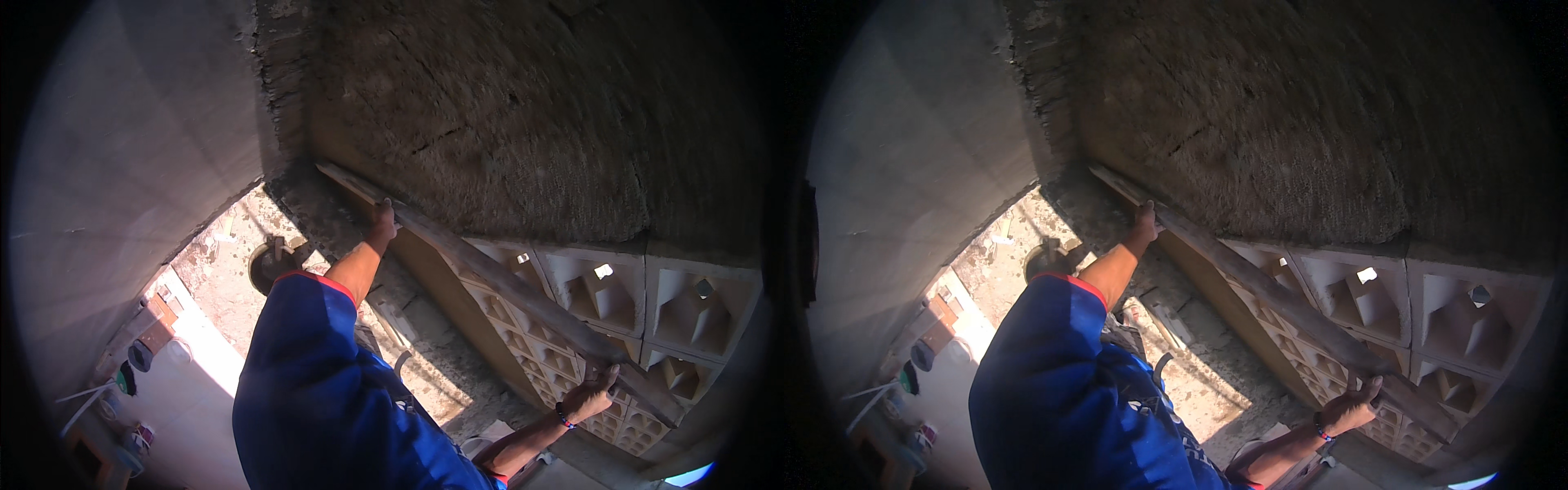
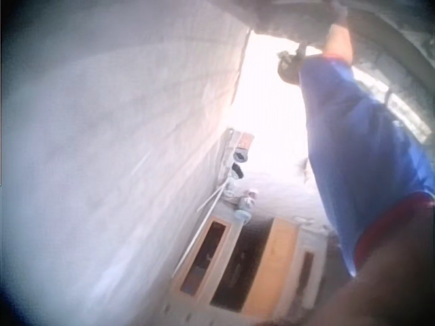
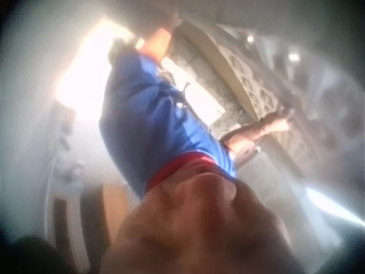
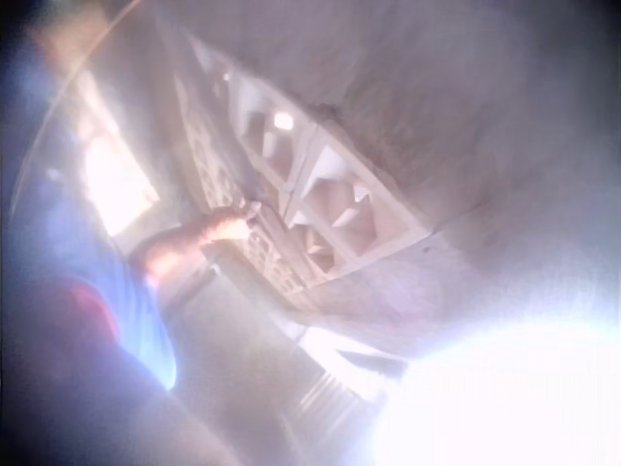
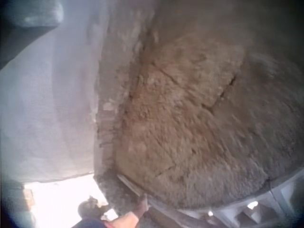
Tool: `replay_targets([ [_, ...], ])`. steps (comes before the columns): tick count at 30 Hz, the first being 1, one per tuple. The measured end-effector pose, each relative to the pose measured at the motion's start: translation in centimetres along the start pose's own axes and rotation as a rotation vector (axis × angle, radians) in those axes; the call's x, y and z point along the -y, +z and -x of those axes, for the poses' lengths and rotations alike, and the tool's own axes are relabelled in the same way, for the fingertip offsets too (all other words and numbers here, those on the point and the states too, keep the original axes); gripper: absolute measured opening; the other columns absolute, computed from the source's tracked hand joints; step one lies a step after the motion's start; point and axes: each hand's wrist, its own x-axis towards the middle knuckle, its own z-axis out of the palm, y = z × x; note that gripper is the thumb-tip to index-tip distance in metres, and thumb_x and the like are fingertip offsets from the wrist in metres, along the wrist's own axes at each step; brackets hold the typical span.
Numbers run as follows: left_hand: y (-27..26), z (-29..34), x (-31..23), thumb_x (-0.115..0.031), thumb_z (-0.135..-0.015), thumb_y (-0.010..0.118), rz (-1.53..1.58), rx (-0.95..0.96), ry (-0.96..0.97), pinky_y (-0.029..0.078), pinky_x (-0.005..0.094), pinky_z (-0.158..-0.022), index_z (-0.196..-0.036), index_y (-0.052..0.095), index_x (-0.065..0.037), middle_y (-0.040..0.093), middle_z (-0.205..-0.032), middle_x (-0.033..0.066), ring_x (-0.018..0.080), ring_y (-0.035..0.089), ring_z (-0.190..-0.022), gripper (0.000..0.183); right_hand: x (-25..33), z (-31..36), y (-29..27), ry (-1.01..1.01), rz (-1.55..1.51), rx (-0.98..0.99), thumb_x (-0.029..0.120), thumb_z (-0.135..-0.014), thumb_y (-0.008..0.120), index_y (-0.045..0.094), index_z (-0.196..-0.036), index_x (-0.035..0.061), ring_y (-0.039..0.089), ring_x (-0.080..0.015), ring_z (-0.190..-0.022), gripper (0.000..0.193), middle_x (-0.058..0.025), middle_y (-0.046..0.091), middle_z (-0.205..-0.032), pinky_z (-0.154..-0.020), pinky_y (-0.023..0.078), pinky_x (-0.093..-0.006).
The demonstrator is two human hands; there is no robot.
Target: The person scoops cement from a bucket with a trowel and applies it to a wall using a wooden float. They repeatedly smooth the surface and use a long wooden straightedge to level the plaster near a decorative block section.
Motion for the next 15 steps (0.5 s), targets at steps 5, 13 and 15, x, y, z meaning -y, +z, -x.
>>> replay_targets([
  [5,2.6,2.3,0.4,-0.039,-0.096,0.049,-0.114,-0.148,0.0,0.042,0.0571,-0.095,-0.136,0.037,-0.017,0.051,-0.13,0.0111,0.0328,0.053,-0.115,0.047,-1.2,-0.7,-0.9,0.045,0.049,-0.03,0.024,-0.088,0.065,0.048,-0.126,-0.0045,0.058,-0.0261,-0.105,0.05,-0.0159,0.058,-0.119,-0.086,0.049,-0.0513],
  [13,-0.2,-3.3,2.4,-0.049,-0.094,0.049,-0.056,0.019,-0.006,0.035,0.0588,-0.097,-0.146,0.024,-0.028,0.031,-0.147,0.0002,0.028,0.039,-0.128,0.061,-2.2,-2.2,0.0,0.155,0.059,-0.024,0.022,-0.088,0.063,0.045,-0.125,-0.0046,0.059,-0.025,-0.104,0.048,-0.0164,0.058,-0.118,-0.084,0.052,-0.0489],
  [15,-0.4,-3.4,2.7,-0.047,-0.094,0.049,-0.051,0.031,0.012,0.035,0.059,-0.096,-0.146,0.025,-0.029,0.033,-0.146,0.0006,0.0277,0.04,-0.126,0.06,-2.7,-2.6,0.0,0.175,0.058,-0.042,0.022,-0.088,0.064,0.045,-0.122,-0.0041,0.059,-0.0237,-0.1,0.047,-0.0163,0.059,-0.115,-0.082,0.054,-0.0472],
])
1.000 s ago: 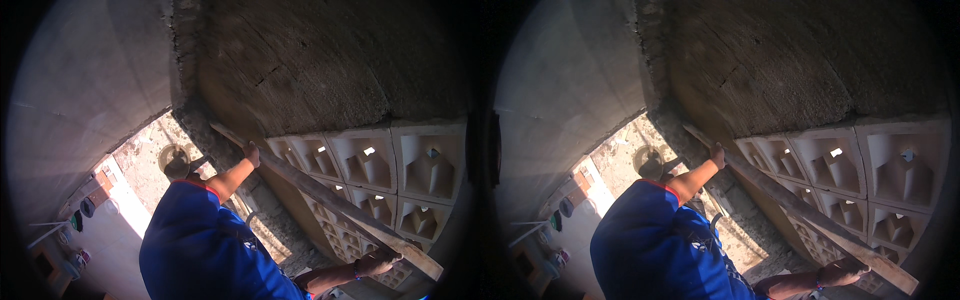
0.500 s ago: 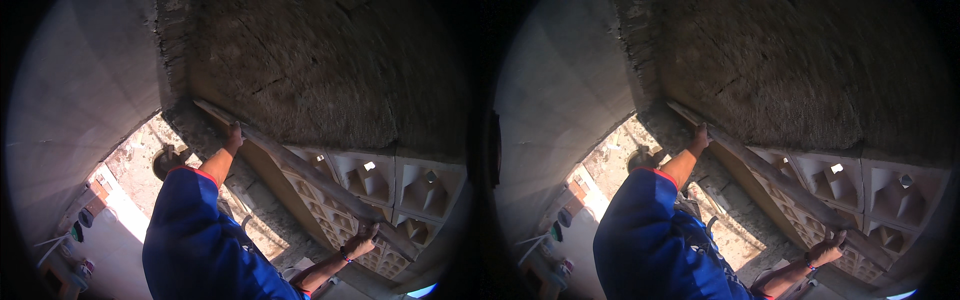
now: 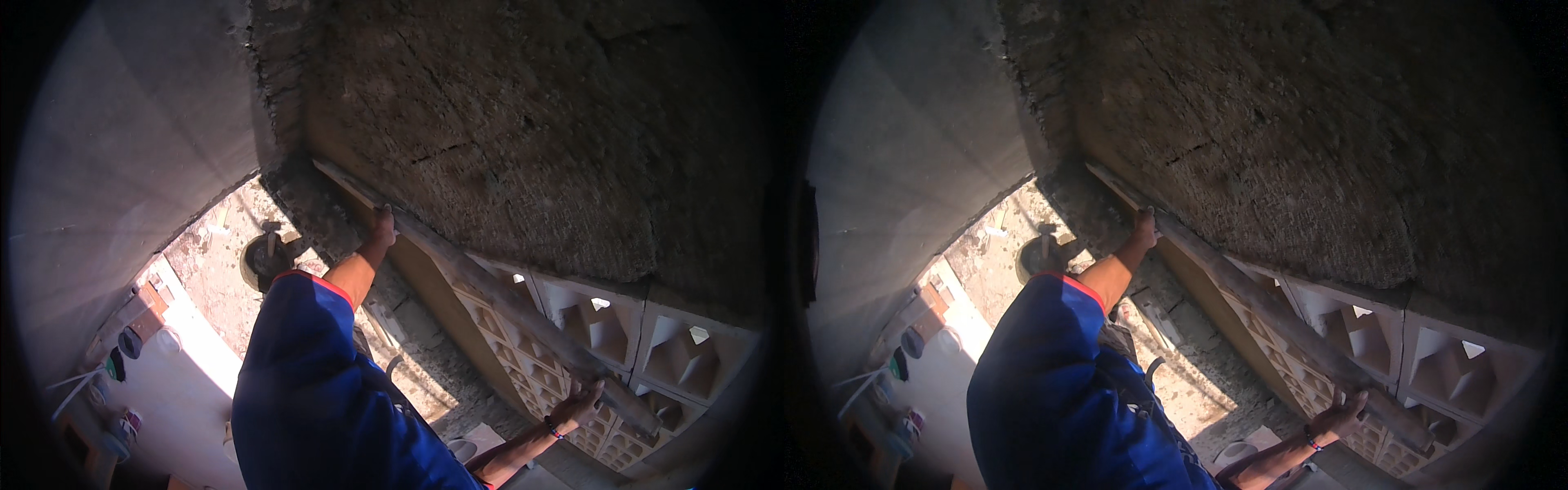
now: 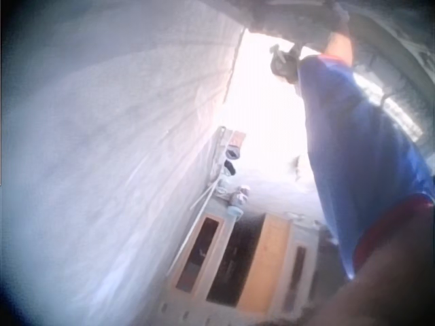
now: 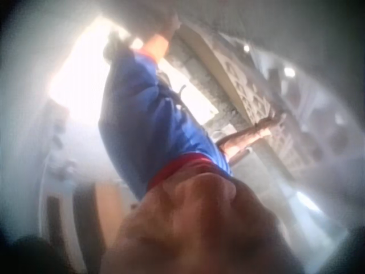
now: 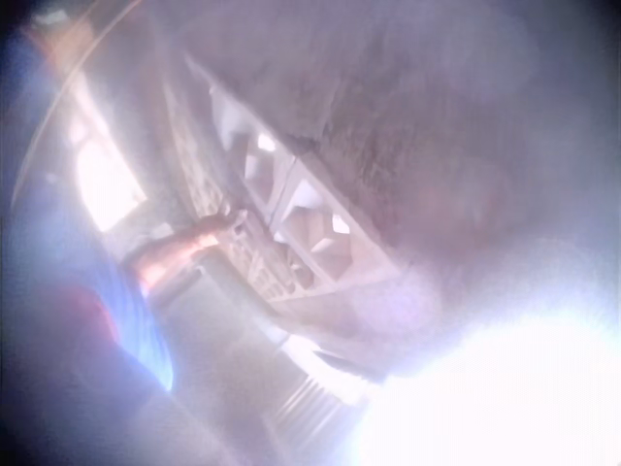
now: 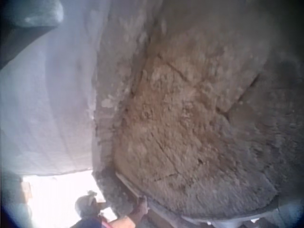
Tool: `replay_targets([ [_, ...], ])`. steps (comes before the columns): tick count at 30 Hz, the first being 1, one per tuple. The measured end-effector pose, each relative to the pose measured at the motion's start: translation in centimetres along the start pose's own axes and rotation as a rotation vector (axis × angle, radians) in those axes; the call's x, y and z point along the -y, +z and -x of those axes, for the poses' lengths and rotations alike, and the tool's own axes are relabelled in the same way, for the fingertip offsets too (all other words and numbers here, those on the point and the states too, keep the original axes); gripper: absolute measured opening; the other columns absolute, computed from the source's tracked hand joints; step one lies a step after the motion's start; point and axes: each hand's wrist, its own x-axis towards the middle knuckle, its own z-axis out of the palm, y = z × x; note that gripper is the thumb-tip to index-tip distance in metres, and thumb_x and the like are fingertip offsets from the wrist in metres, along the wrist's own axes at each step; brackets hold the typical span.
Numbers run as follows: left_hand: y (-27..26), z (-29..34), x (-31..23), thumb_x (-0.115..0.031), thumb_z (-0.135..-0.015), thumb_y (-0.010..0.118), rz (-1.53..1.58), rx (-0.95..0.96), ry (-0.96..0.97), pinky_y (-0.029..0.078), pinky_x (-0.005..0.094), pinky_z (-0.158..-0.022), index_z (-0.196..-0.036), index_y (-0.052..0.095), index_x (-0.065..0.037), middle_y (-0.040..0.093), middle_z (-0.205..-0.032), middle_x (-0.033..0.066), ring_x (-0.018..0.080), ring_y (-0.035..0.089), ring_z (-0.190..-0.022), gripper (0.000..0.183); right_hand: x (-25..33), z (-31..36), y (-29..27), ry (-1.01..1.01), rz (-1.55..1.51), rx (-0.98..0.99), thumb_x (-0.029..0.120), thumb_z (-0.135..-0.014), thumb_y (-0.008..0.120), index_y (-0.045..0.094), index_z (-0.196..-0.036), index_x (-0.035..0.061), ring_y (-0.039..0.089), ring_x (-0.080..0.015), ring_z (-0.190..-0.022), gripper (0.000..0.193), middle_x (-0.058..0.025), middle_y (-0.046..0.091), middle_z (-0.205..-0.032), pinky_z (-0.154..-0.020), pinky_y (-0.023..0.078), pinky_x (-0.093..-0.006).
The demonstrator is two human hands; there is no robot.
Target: The person scoops cement from a bucket with a trowel and applies it to a wall using a wooden float. They repeatedly smooth the surface and use a long wooden straightedge to level the plaster near a decorative block section.
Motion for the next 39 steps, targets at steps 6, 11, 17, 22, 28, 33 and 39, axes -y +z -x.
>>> replay_targets([
  [6,-0.6,0.3,-0.5,-0.045,-0.093,0.051,0.029,0.042,0.002,0.037,0.059,-0.095,-0.146,0.022,-0.029,0.035,-0.143,0.001,0.0272,0.042,-0.124,0.062,1.4,1.3,1.5,0.005,0.011,0.027,0.024,-0.087,0.067,0.046,-0.112,-0.001,0.059,-0.0213,-0.092,0.041,-0.0124,0.06,-0.103,-0.076,0.054,-0.0455],
  [11,-0.3,0.7,-0.9,-0.045,-0.093,0.051,0.036,0.041,-0.026,0.036,0.0575,-0.096,-0.147,0.023,-0.028,0.035,-0.143,0.0016,0.0274,0.042,-0.124,0.063,0.2,1.0,1.2,-0.03,-0.034,-0.021,0.023,-0.088,0.065,0.05,-0.109,-0.0009,0.06,-0.021,-0.092,0.035,-0.0121,0.061,-0.104,-0.079,0.052,-0.0467],
  [17,-0.2,1.6,-2.4,-0.045,-0.092,0.054,0.052,0.006,0.034,0.034,0.0574,-0.098,-0.148,0.02,-0.027,0.033,-0.145,0.0036,0.0294,0.041,-0.124,0.068,-1.6,0.1,-0.6,0.021,-0.094,0.062,0.027,-0.088,0.065,0.052,-0.118,-0.0028,0.056,-0.0251,-0.108,0.044,-0.0153,0.058,-0.118,-0.089,0.05,-0.0504],
  [22,0.8,4.0,-5.3,-0.043,-0.089,0.058,0.01,-0.008,0.104,0.033,0.0581,-0.1,-0.148,0.022,-0.024,0.036,-0.144,0.0049,0.0316,0.04,-0.127,0.072,-2.1,0.5,-0.4,0.047,-0.125,0.053,0.029,-0.089,0.064,0.054,-0.118,-0.0017,0.055,-0.026,-0.112,0.043,-0.0147,0.058,-0.12,-0.091,0.048,-0.0517],
  [28,-1.0,4.3,-6.6,-0.04,-0.085,0.065,0.11,0.081,0.052,0.034,0.0559,-0.103,-0.144,0.028,-0.016,0.038,-0.141,0.0124,0.0338,0.041,-0.127,0.074,-1.8,0.7,0.4,0.044,-0.139,0.128,0.028,-0.09,0.063,0.055,-0.112,0.0013,0.06,-0.0237,-0.101,0.036,-0.0118,0.062,-0.11,-0.087,0.049,-0.0531],
  [33,-0.4,5.8,-7.2,-0.035,-0.084,0.066,0.136,0.079,0.017,0.036,0.0546,-0.103,-0.138,0.035,-0.009,0.044,-0.133,0.0176,0.0344,0.043,-0.125,0.068,-1.6,0.9,0.3,0.036,-0.082,0.155,0.03,-0.09,0.063,0.057,-0.108,0.0013,0.06,-0.0227,-0.095,0.034,-0.0108,0.062,-0.106,-0.083,0.051,-0.0494],
  [39,-2.3,4.4,-7.5,-0.029,-0.083,0.067,0.135,0.231,-0.021,0.038,0.0561,-0.1,-0.132,0.041,-0.014,0.041,-0.134,0.0196,0.0365,0.044,-0.123,0.057,-1.2,1.2,1.1,0.037,-0.048,0.087,0.031,-0.09,0.062,0.058,-0.107,0.0011,0.06,-0.0207,-0.095,0.035,-0.0088,0.063,-0.103,-0.08,0.052,-0.0466],
])
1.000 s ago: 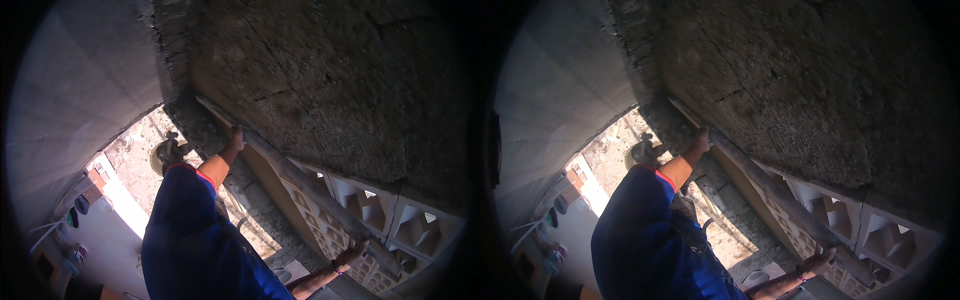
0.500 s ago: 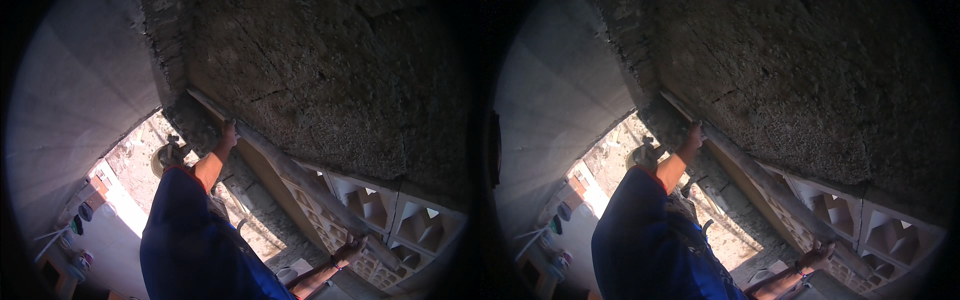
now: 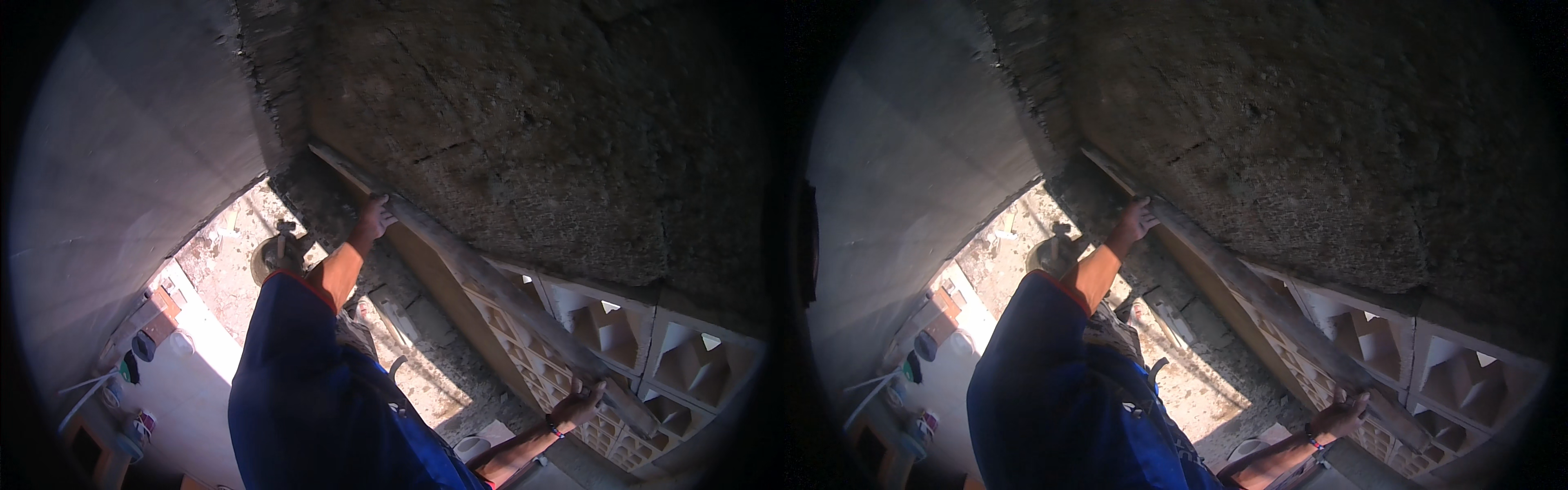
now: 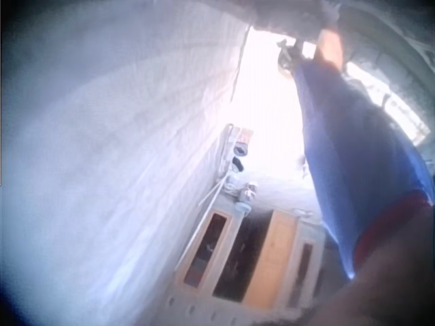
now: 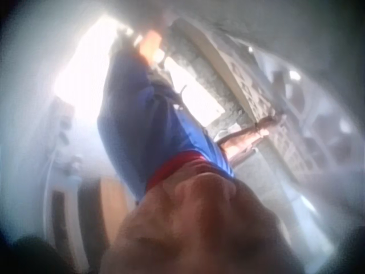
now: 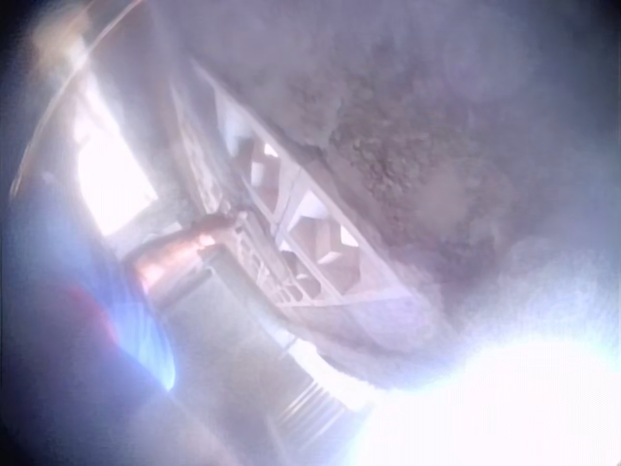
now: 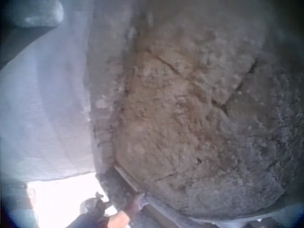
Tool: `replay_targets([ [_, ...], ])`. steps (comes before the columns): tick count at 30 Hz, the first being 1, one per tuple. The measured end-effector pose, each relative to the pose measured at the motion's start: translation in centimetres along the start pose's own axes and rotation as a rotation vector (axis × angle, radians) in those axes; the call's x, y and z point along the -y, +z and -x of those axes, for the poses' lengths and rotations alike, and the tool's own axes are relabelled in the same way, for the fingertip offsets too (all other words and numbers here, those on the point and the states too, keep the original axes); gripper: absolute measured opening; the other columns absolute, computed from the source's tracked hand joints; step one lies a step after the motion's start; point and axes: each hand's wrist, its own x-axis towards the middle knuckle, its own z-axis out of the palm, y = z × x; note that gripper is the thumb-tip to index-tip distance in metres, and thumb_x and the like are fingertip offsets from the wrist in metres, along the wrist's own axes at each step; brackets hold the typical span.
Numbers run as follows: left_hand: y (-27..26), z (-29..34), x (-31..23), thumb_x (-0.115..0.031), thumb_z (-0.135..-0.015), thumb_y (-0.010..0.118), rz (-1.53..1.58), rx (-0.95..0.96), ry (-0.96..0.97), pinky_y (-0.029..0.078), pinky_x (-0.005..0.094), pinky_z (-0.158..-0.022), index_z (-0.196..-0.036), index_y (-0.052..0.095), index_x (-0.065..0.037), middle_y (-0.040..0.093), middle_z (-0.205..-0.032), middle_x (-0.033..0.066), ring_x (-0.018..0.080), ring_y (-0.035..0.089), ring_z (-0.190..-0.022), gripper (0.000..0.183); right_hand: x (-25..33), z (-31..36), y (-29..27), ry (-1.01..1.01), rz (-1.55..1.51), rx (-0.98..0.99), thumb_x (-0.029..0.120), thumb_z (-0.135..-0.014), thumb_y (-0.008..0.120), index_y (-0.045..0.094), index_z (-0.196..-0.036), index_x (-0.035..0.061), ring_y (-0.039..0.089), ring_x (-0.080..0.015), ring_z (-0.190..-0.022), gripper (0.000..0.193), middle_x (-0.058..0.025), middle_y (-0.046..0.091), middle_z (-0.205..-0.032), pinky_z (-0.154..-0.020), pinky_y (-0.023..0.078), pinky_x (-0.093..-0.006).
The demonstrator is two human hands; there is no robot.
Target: The person scoops cement from a bucket with a trowel and applies it to a wall using a wooden float. They repeatedly smooth the surface and use a long wooden straightedge to level the plaster near a decorative block section.
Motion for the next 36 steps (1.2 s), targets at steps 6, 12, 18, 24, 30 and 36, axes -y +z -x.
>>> replay_targets([
  [6,1.8,1.0,0.7,-0.028,-0.085,0.067,-0.019,-0.12,0.045,0.041,0.053,-0.099,-0.129,0.045,-0.011,0.049,-0.124,0.0156,0.0325,0.049,-0.117,0.052,-0.1,0.0,0.1,0.003,-0.063,-0.053,0.028,-0.089,0.062,0.058,-0.11,0.0031,0.06,-0.0194,-0.097,0.032,-0.0081,0.063,-0.106,-0.08,0.051,-0.0466],
  [12,0.3,-0.2,1.2,-0.028,-0.085,0.068,-0.007,-0.014,0.077,0.042,0.0523,-0.097,-0.129,0.045,-0.013,0.05,-0.123,0.0134,0.0322,0.049,-0.117,0.052,-0.4,-0.4,-0.4,0.005,-0.075,-0.02,0.026,-0.089,0.062,0.058,-0.111,0.0046,0.06,-0.0186,-0.096,0.031,-0.008,0.064,-0.107,-0.078,0.051,-0.0453],
  [18,0.3,-0.4,1.5,-0.026,-0.085,0.068,0.002,-0.077,0.084,0.042,0.0529,-0.097,-0.123,0.049,-0.016,0.054,-0.119,0.0134,0.033,0.051,-0.113,0.044,-0.4,-0.5,-0.7,-0.002,-0.074,0.017,0.025,-0.089,0.061,0.058,-0.11,0.0032,0.061,-0.0188,-0.092,0.03,-0.0077,0.064,-0.105,-0.08,0.052,-0.0461],
  [24,0.9,0.7,1.0,-0.025,-0.085,0.068,-0.027,-0.078,0.097,0.042,0.0515,-0.095,-0.124,0.048,-0.021,0.055,-0.117,0.0098,0.0299,0.052,-0.111,0.044,-0.6,-0.5,-0.7,-0.012,-0.076,-0.028,0.028,-0.091,0.059,0.058,-0.111,0.0019,0.059,-0.0203,-0.099,0.033,-0.01,0.063,-0.106,-0.082,0.051,-0.0466],
  [30,1.0,1.2,1.6,-0.026,-0.085,0.069,-0.016,0.028,0.115,0.041,0.0512,-0.097,-0.134,0.042,-0.02,0.049,-0.126,0.0079,0.0284,0.047,-0.117,0.057,-1.0,-1.5,-2.6,-0.036,-0.053,0.027,0.031,-0.092,0.057,0.059,-0.113,0.002,0.058,-0.0207,-0.104,0.036,-0.0098,0.063,-0.108,-0.084,0.049,-0.0455],
  [36,3.1,3.8,2.4,-0.024,-0.085,0.068,-0.002,-0.003,0.154,0.041,0.051,-0.096,-0.131,0.043,-0.021,0.05,-0.124,0.0055,0.0277,0.049,-0.115,0.052,-1.1,-2.6,-4.5,-0.063,-0.056,0.023,0.034,-0.093,0.054,0.059,-0.113,0.0019,0.058,-0.0202,-0.105,0.038,-0.0098,0.063,-0.109,-0.085,0.048,-0.044],
])
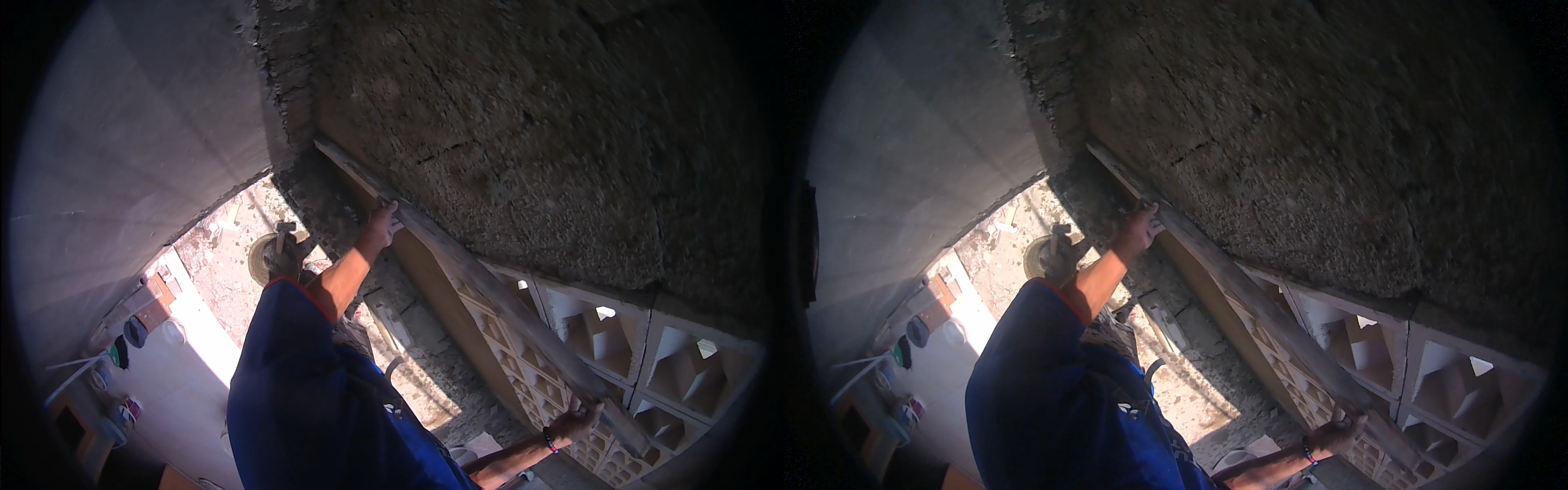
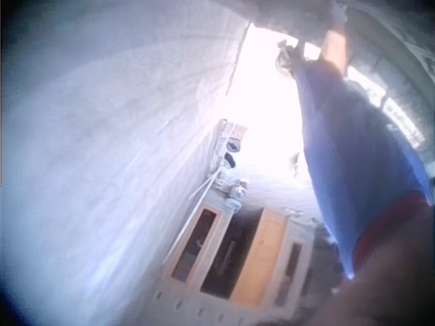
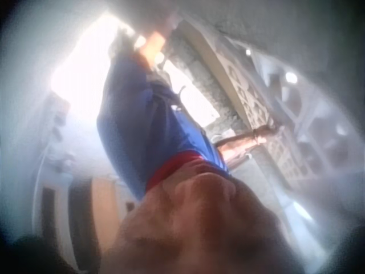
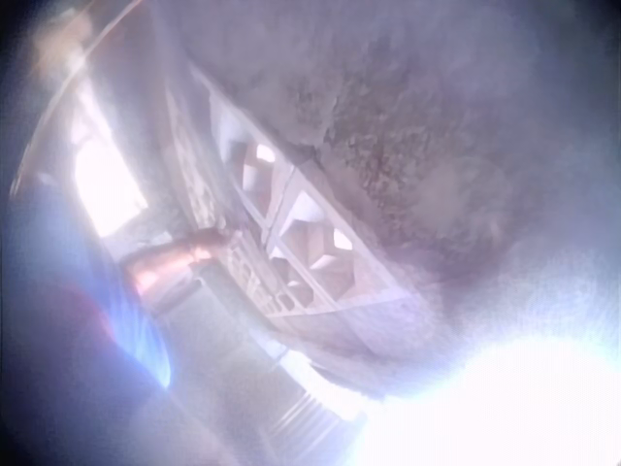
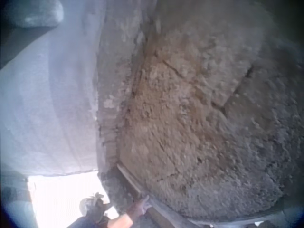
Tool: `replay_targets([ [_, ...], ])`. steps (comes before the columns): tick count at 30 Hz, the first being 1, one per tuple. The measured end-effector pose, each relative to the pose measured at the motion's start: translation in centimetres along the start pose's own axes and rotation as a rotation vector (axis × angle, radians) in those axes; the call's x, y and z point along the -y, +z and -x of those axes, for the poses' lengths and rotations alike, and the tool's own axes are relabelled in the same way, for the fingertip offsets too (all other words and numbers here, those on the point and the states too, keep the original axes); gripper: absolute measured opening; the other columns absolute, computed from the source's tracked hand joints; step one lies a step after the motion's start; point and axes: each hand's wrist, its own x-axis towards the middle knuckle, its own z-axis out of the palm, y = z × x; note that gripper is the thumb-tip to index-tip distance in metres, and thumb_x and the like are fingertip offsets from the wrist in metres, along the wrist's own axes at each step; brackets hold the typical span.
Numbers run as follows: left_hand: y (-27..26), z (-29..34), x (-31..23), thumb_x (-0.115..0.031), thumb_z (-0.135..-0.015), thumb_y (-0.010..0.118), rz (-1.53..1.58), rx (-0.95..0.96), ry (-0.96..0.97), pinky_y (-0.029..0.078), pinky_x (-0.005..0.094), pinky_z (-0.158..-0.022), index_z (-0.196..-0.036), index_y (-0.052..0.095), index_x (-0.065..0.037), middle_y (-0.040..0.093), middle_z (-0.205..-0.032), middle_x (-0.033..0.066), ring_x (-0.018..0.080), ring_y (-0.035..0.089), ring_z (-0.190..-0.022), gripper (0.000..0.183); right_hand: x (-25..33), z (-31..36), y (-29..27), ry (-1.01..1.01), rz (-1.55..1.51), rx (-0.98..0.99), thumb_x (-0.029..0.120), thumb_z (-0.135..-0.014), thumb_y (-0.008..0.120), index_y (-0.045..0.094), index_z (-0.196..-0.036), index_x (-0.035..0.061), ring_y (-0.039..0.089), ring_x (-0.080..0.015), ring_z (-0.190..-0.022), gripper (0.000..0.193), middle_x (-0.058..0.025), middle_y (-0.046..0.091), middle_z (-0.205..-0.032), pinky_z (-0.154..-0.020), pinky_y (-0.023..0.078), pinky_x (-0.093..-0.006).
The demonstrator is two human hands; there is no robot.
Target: The person scoops cement from a bucket with a trowel and applies it to a wall using a wooden float. They repeatedly smooth the surface and use a long wooden straightedge to level the plaster near a decorative block section.
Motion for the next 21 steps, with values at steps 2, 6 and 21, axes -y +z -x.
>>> replay_targets([
  [2,0.2,0.3,0.2,-0.021,-0.085,0.068,0.019,0.016,0.016,0.043,0.0492,-0.093,-0.125,0.045,-0.023,0.055,-0.117,0.0053,0.0255,0.054,-0.109,0.046,-0.4,-1.2,-2.0,0.006,0.019,0.044,0.034,-0.094,0.053,0.059,-0.114,0.002,0.057,-0.02,-0.105,0.038,-0.0097,0.062,-0.11,-0.086,0.048,-0.0435],
  [6,1.1,0.9,0.6,-0.021,-0.086,0.067,-0.002,-0.016,0.035,0.043,0.0497,-0.093,-0.127,0.044,-0.023,0.053,-0.118,0.0049,0.0256,0.053,-0.109,0.047,0.0,-1.4,-2.0,0.028,-0.01,-0.075,0.034,-0.094,0.053,0.058,-0.115,0.0019,0.057,-0.0199,-0.105,0.039,-0.0098,0.062,-0.111,-0.088,0.047,-0.0427],
  [21,-0.8,2.8,5.6,-0.018,-0.09,0.059,-0.054,-0.067,0.003,0.037,0.0538,-0.098,-0.14,0.032,-0.028,0.046,-0.132,0.0022,0.0269,0.048,-0.118,0.057,-1.6,0.1,-9.6,0.099,-0.016,-0.006,0.034,-0.089,0.061,0.058,-0.118,0.0026,0.053,-0.025,-0.116,0.043,-0.0126,0.058,-0.121,-0.088,0.047,-0.047],
])
